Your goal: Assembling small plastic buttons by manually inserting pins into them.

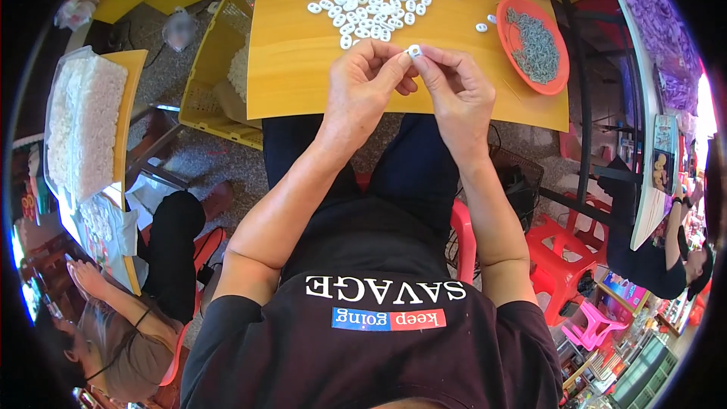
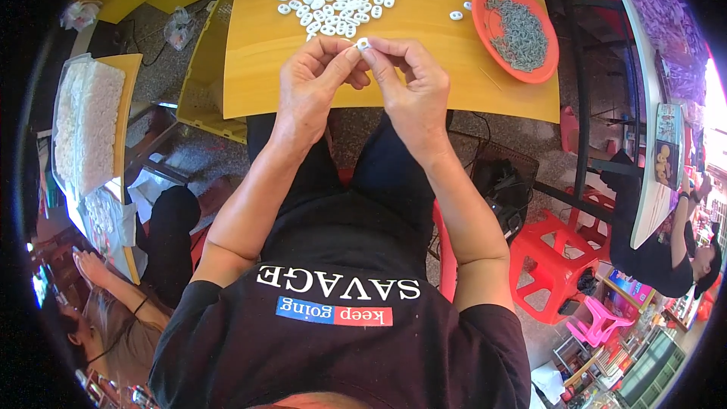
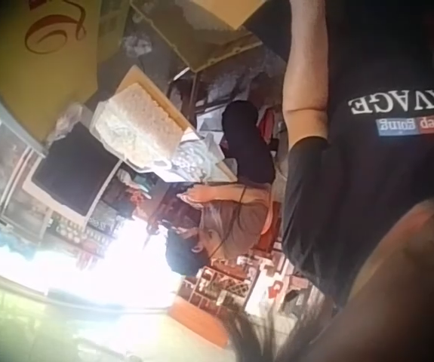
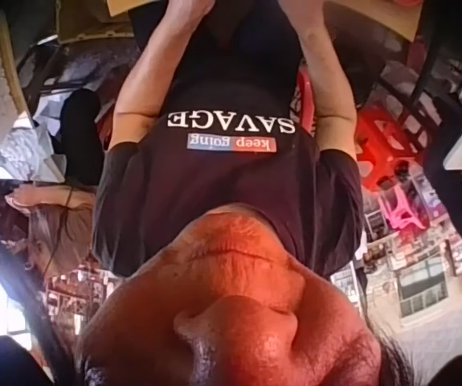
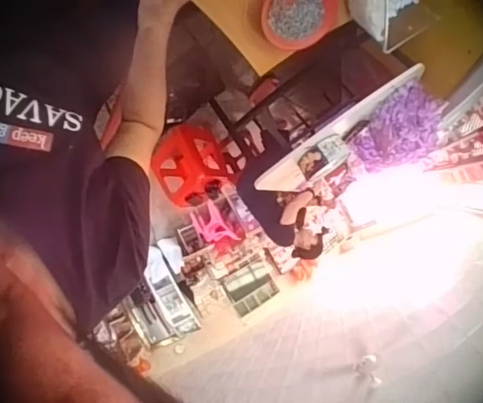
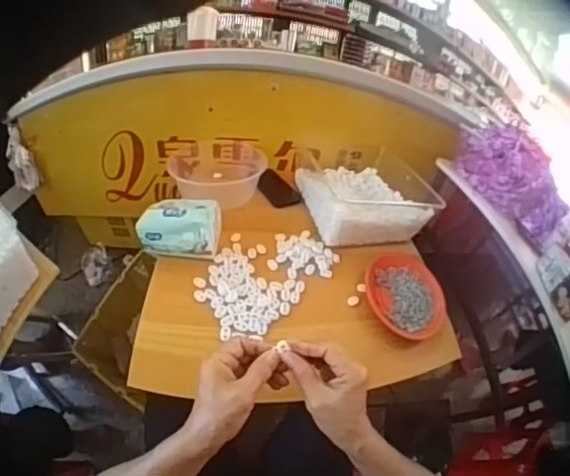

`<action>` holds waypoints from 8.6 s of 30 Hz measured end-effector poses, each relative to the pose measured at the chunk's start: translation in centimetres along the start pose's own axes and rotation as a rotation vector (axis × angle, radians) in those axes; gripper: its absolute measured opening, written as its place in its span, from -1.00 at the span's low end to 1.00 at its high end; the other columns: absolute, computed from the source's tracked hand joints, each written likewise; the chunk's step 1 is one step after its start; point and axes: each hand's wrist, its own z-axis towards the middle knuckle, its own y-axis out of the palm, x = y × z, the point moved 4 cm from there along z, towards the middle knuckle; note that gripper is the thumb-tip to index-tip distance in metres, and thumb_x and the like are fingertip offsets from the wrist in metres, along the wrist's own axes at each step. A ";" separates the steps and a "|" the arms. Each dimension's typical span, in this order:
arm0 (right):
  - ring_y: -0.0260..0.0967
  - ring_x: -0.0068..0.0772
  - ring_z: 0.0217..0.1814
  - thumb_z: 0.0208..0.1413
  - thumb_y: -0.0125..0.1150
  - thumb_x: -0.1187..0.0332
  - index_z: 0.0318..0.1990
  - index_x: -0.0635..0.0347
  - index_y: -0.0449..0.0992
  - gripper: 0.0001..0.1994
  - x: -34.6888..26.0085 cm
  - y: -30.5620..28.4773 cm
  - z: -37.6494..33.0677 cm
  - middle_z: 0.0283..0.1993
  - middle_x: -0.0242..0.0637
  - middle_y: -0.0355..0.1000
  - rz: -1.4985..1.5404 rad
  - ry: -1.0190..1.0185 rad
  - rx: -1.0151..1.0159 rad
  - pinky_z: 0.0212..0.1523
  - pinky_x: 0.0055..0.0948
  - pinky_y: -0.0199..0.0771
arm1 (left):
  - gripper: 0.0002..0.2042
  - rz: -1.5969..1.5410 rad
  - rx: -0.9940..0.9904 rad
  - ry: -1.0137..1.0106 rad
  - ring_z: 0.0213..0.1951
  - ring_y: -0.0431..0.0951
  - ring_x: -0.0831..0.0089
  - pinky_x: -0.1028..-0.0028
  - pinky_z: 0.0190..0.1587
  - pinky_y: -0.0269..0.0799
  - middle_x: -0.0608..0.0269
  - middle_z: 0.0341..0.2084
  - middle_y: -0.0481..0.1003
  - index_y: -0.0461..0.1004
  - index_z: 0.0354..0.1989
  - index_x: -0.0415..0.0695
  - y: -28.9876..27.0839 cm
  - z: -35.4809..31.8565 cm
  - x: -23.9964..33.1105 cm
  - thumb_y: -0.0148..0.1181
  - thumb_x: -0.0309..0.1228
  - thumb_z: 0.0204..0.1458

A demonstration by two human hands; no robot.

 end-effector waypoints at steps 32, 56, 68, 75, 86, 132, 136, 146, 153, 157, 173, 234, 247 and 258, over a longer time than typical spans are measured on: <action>0.40 -0.44 0.06 0.16 0.20 0.51 0.40 0.17 -0.13 -0.26 -0.7 5.1 0.4 -0.04 -0.18 0.44 0.983 0.497 -0.276 0.12 -0.38 0.39 | -0.75 -0.250 -0.209 0.263 0.14 0.34 0.31 0.34 0.19 0.23 0.11 -0.05 0.43 0.45 -0.09 -0.25 -2.3 -0.6 1.2 0.01 -0.30 0.27; 0.37 -0.24 -0.07 0.05 0.24 0.24 -0.32 0.03 0.64 -0.86 4.7 -8.4 15.1 -0.24 -0.34 0.53 -1.319 -0.467 -0.133 -0.06 -0.16 0.28 | -0.64 0.596 0.505 0.380 0.05 0.43 0.40 0.46 0.13 0.31 0.11 0.09 0.37 0.27 0.18 -0.27 -17.4 -2.5 4.8 0.02 -0.55 0.21; 0.39 -0.24 -0.11 0.05 0.24 0.26 -0.32 0.06 0.62 -0.87 4.6 -6.7 13.4 -0.29 -0.31 0.51 -1.158 -0.518 -0.247 -0.10 -0.17 0.30 | -0.77 0.467 0.084 0.474 -0.27 0.53 0.47 0.52 -0.21 0.45 0.18 -0.25 0.47 0.43 -0.02 -0.25 -3.4 -0.2 1.8 0.04 -0.64 0.14; 0.41 -0.15 -0.14 0.05 0.23 0.31 -0.30 0.10 0.61 -0.88 5.5 -8.2 16.6 -0.30 -0.25 0.48 -1.104 -0.488 -0.191 -0.14 -0.16 0.35 | -0.75 0.377 -0.121 0.418 -0.37 0.51 0.50 0.55 -0.31 0.43 0.19 -0.28 0.48 0.42 -0.01 -0.24 1.0 1.9 -1.3 0.05 -0.64 0.14; 0.43 -0.13 -0.18 0.03 0.25 0.37 -0.30 0.14 0.60 -0.89 5.0 -8.1 15.8 -0.32 -0.22 0.47 -1.090 -0.500 -0.264 -0.18 -0.19 0.39 | -0.77 0.244 -0.115 0.225 -0.39 0.49 0.57 0.59 -0.32 0.43 0.22 -0.31 0.49 0.43 -0.01 -0.25 0.5 2.1 -3.4 0.03 -0.62 0.17; 0.29 -0.71 -0.44 0.16 0.24 0.27 -0.23 0.24 0.55 -0.80 1.8 -7.8 12.3 -0.36 -0.50 0.47 -0.083 0.342 -0.291 -0.40 -0.65 0.28 | -0.84 0.252 -0.054 0.203 -0.41 0.49 0.58 0.61 -0.35 0.41 0.24 -0.33 0.50 0.47 -0.11 -0.29 0.8 2.3 -3.4 0.04 -0.59 0.18; 0.25 -0.76 -0.43 0.19 0.21 0.31 -0.20 0.16 0.53 -0.86 1.6 -5.9 8.1 -0.35 -0.51 0.44 0.296 0.547 -0.279 -0.42 -0.68 0.25 | -0.78 0.202 0.006 0.245 -0.29 0.49 0.56 0.56 -0.24 0.41 0.23 -0.24 0.49 0.43 -0.02 -0.26 2.1 2.4 -1.7 0.09 -0.54 0.17; 0.29 -0.74 -0.40 0.18 0.23 0.28 -0.19 0.07 0.53 -0.87 1.7 -2.0 2.4 -0.39 -0.58 0.40 0.807 0.686 -0.236 -0.36 -0.66 0.32 | -0.81 0.033 -0.058 0.346 -0.18 0.46 0.54 0.53 -0.17 0.41 0.25 -0.18 0.39 0.46 -0.06 -0.20 2.9 1.6 -0.6 0.13 -0.52 0.16; 0.29 -0.73 -0.42 0.18 0.23 0.25 -0.18 0.06 0.52 -0.85 2.1 -1.7 1.5 -0.37 -0.56 0.43 0.806 0.688 -0.247 -0.37 -0.65 0.34 | -0.86 0.207 -0.029 0.492 -0.25 0.47 0.53 0.53 -0.21 0.43 0.23 -0.17 0.41 0.49 -0.13 -0.21 2.0 1.5 -0.3 0.13 -0.55 0.15; 0.35 -0.67 -0.40 0.17 0.24 0.33 -0.14 0.19 0.52 -0.82 2.2 -2.9 1.8 -0.34 -0.49 0.45 0.296 0.405 -0.182 -0.34 -0.64 0.37 | -0.91 0.482 -0.025 0.590 -0.32 0.49 0.46 0.50 -0.28 0.42 0.18 -0.33 0.46 0.50 -0.22 -0.25 1.5 1.6 0.4 0.16 -0.57 0.11; 0.37 -0.65 -0.46 0.12 0.27 0.38 -0.25 0.32 0.57 -0.84 0.4 -3.8 2.2 -0.42 -0.35 0.49 -0.280 0.048 -0.140 -0.45 -0.59 0.36 | -0.88 0.535 -0.042 0.393 -0.33 0.54 0.40 0.48 -0.28 0.45 0.13 -0.39 0.51 0.48 -0.21 -0.28 1.9 1.7 -0.6 0.17 -0.60 0.07; 0.44 -0.30 -0.27 0.09 0.23 0.32 -0.22 0.20 0.58 -0.83 1.2 -21.5 12.2 -0.30 -0.22 0.50 -1.017 -0.176 -0.153 -0.22 -0.40 0.43 | -0.89 -0.008 -0.095 -0.005 -0.32 0.45 0.63 0.60 -0.20 0.40 0.34 -0.34 0.48 0.45 -0.17 -0.24 0.3 3.1 -3.8 0.15 -0.54 0.16; 0.42 -0.18 -0.22 0.03 0.24 0.37 -0.34 0.17 0.58 -0.90 3.8 -16.9 11.0 -0.35 -0.25 0.45 -1.255 -0.407 -0.255 -0.20 -0.25 0.41 | -0.90 0.059 -0.112 0.000 -0.31 0.45 0.63 0.61 -0.19 0.38 0.34 -0.34 0.47 0.45 -0.17 -0.25 0.7 2.9 -3.6 0.14 -0.55 0.16; 0.43 -0.21 -0.13 -0.01 0.23 0.38 -0.35 0.14 0.61 -0.90 3.7 -16.1 10.9 -0.32 -0.28 0.47 -1.276 -0.420 -0.309 -0.10 -0.23 0.39 | -0.89 0.057 -0.111 -0.011 -0.32 0.44 0.66 0.63 -0.19 0.38 0.36 -0.35 0.47 0.45 -0.17 -0.25 0.9 2.8 -3.3 0.15 -0.53 0.16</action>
